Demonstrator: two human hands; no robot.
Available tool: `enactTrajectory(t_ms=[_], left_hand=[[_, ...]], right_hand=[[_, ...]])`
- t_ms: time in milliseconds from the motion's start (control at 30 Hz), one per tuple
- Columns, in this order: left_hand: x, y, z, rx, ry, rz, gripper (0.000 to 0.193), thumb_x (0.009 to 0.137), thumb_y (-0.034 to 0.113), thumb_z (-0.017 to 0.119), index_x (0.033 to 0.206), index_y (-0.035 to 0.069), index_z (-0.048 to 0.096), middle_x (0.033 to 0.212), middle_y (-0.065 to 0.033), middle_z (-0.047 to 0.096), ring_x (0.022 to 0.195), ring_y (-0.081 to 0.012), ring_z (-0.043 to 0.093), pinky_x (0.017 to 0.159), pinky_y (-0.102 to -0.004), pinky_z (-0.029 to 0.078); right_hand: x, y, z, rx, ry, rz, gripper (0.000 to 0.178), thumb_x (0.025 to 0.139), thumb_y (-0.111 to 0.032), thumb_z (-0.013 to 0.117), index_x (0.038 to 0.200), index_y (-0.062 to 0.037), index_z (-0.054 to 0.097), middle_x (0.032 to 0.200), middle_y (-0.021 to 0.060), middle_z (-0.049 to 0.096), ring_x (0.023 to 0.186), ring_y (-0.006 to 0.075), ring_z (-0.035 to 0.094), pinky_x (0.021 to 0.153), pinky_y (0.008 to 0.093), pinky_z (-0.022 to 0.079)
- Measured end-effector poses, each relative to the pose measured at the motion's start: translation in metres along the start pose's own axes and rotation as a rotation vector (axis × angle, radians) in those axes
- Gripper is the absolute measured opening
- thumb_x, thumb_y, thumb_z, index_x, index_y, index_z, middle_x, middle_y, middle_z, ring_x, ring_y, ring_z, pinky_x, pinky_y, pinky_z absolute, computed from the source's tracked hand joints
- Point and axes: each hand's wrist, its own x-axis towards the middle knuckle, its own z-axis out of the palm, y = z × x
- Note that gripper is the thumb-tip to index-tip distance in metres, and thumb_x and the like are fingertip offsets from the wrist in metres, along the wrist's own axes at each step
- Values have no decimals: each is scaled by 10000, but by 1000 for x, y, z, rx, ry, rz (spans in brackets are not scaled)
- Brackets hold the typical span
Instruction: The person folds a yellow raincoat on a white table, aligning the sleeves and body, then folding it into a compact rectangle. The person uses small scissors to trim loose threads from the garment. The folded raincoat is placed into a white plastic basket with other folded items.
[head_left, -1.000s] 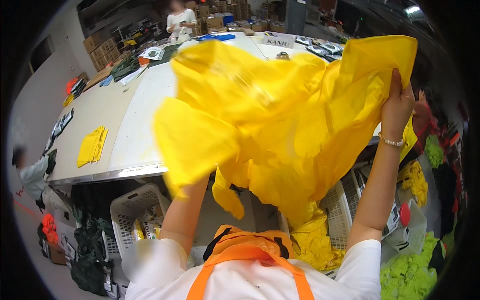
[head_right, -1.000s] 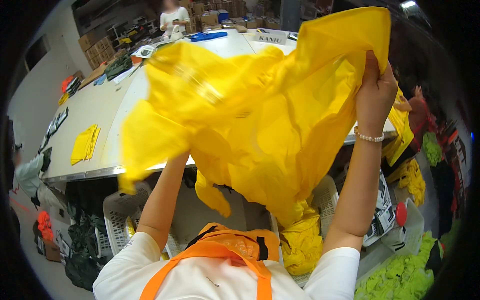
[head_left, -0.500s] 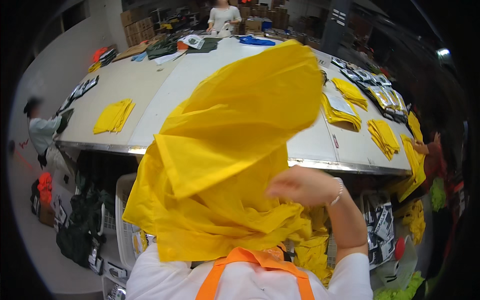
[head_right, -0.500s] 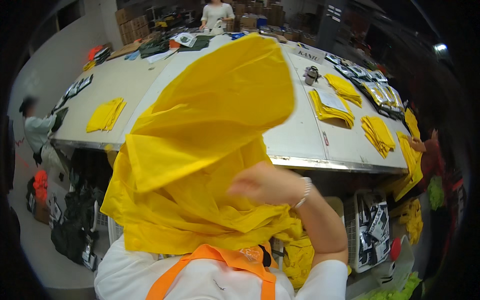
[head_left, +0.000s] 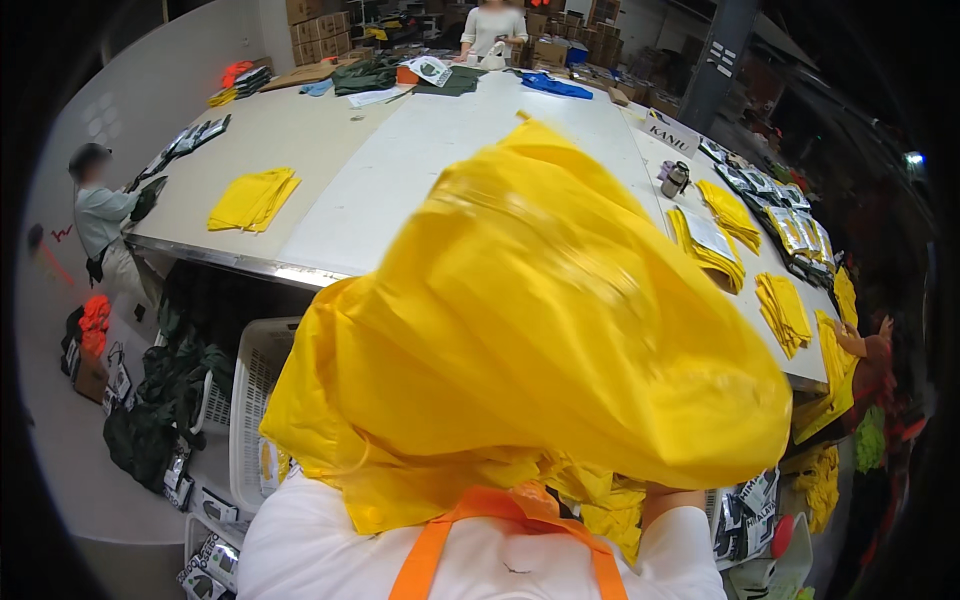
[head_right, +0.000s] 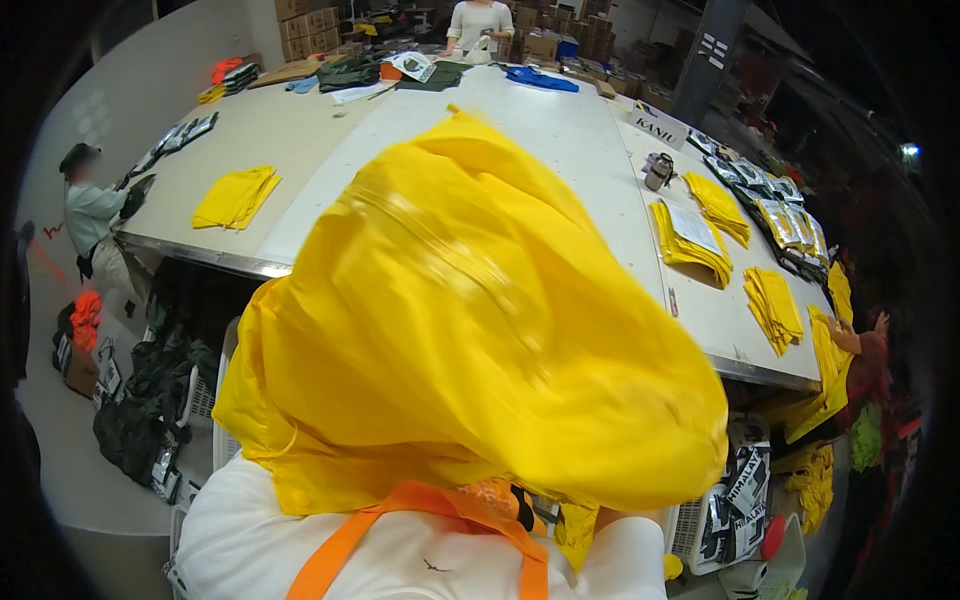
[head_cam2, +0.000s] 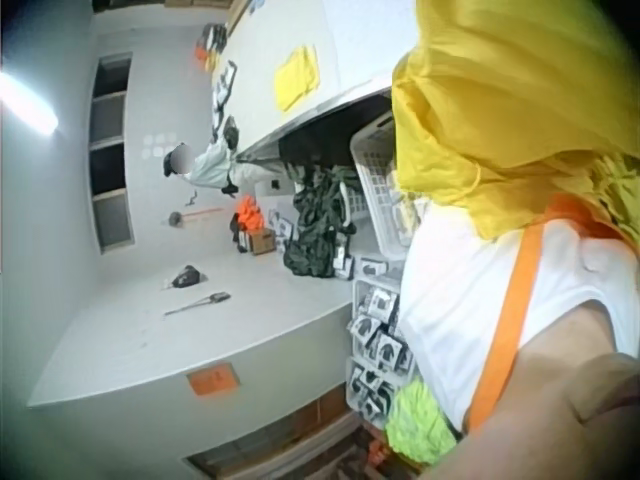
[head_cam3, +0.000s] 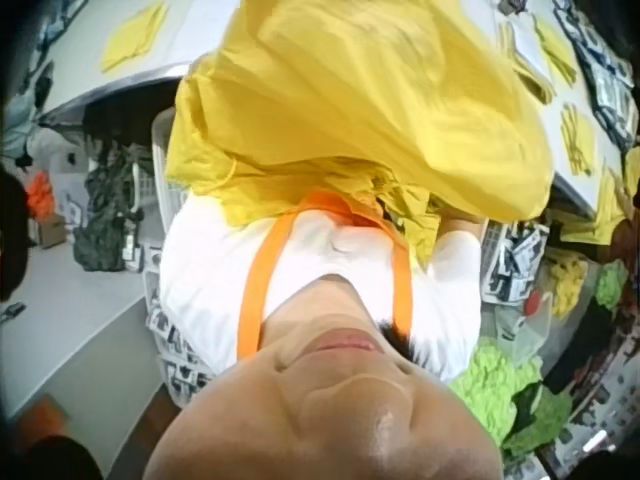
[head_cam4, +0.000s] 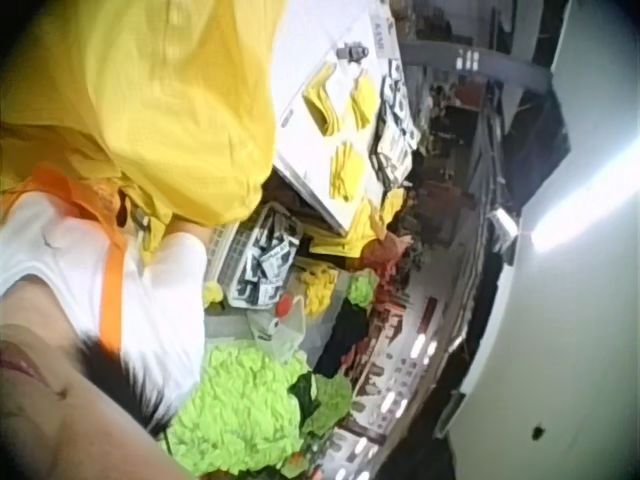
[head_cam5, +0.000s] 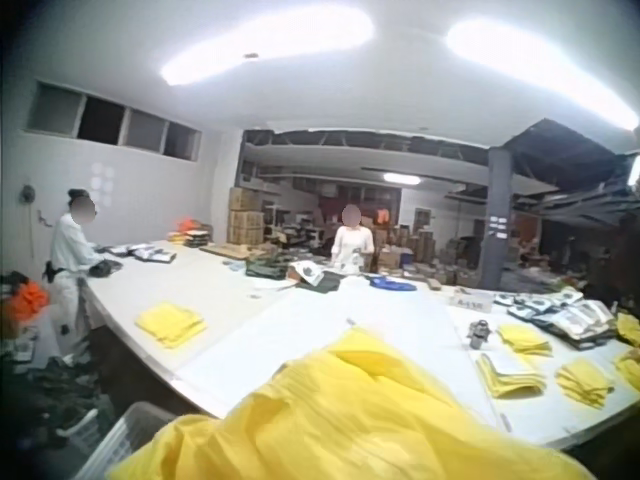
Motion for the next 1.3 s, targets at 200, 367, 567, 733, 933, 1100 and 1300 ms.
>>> enactTrajectory(t_ms=[200,367,567,733,933,1100,1300], left_hand=[[-29,-54,13,-689,-231,-368,1246,579,925,286,1404,-9,282,1418,-164,362,1300,-282,360,1055,-447,276],[-26,-99,84,-513,-541,-507,1112,698,850,372,1445,44,200,1420,-129,362,1303,-275,353,1062,-444,256],[32,-145,96,50,-148,-352,563,832,579,570,977,38,625,788,-38,599,663,-142,535,600,-272,435],[44,-63,-9,125,168,-55,576,815,592,583,948,33,620,758,-42,587,632,-141,523,567,-269,422],[-36,61,-81,355,280,273,594,795,608,598,913,27,615,722,-46,573,594,-140,509,528,-265,407],[-73,134,-79,898,283,778,609,778,622,610,884,22,610,693,-50,560,562,-139,497,496,-262,394],[-98,178,-44,1316,915,1132,282,865,267,661,781,8,592,655,-34,591,550,-101,524,511,-240,441]], right_hand=[[79,49,-88,272,820,-74,245,908,-95,548,1132,5,564,988,52,644,881,120,607,786,243,487],[105,-26,-84,536,699,-365,267,928,-107,538,1171,4,544,1014,33,634,903,101,596,802,227,480],[103,-125,-11,-134,62,-730,338,815,-26,656,1113,-37,496,836,80,567,750,179,573,650,270,457],[82,-76,-12,-479,-509,-203,278,753,-57,619,999,-24,495,1002,165,529,920,312,536,770,369,448],[77,39,-54,-710,-13,188,195,747,-40,586,933,-26,528,894,184,627,905,388,577,753,425,467],[65,49,-131,-496,641,-274,185,748,76,512,886,-29,448,809,78,503,784,203,511,677,303,424],[4,43,-125,148,742,-394,244,862,-156,645,928,-39,442,994,45,471,859,123,468,770,229,390]])
